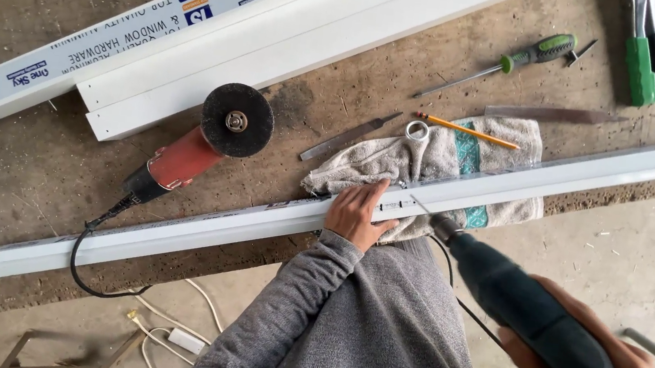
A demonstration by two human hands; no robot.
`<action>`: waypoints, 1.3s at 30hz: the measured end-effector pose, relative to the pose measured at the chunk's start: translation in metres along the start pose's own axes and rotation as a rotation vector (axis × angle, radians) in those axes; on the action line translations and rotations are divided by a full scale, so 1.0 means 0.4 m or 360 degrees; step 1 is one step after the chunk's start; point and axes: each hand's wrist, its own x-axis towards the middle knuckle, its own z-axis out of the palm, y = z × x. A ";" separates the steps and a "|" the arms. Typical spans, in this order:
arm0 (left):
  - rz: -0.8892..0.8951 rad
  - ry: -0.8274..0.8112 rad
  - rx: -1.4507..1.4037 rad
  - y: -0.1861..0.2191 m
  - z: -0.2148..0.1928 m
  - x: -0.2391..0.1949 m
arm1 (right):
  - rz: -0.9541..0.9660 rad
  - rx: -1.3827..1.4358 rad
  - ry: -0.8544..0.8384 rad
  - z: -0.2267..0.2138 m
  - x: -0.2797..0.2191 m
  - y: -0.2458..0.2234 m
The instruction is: Drilling holes into an aluminum window or door frame profile using a power drill.
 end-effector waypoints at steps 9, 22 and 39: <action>0.0046 0.0386 -0.0467 -0.015 -0.154 -0.016 | 0.0109 0.0405 0.0069 -0.113 0.068 -0.026; -0.0177 0.0462 -0.2605 0.432 -0.169 -0.035 | -0.1600 0.0598 -0.0067 0.004 0.177 0.006; -0.1000 0.2134 -0.1948 0.295 -0.578 -0.376 | -0.1666 0.0267 -0.1751 0.279 0.202 -0.136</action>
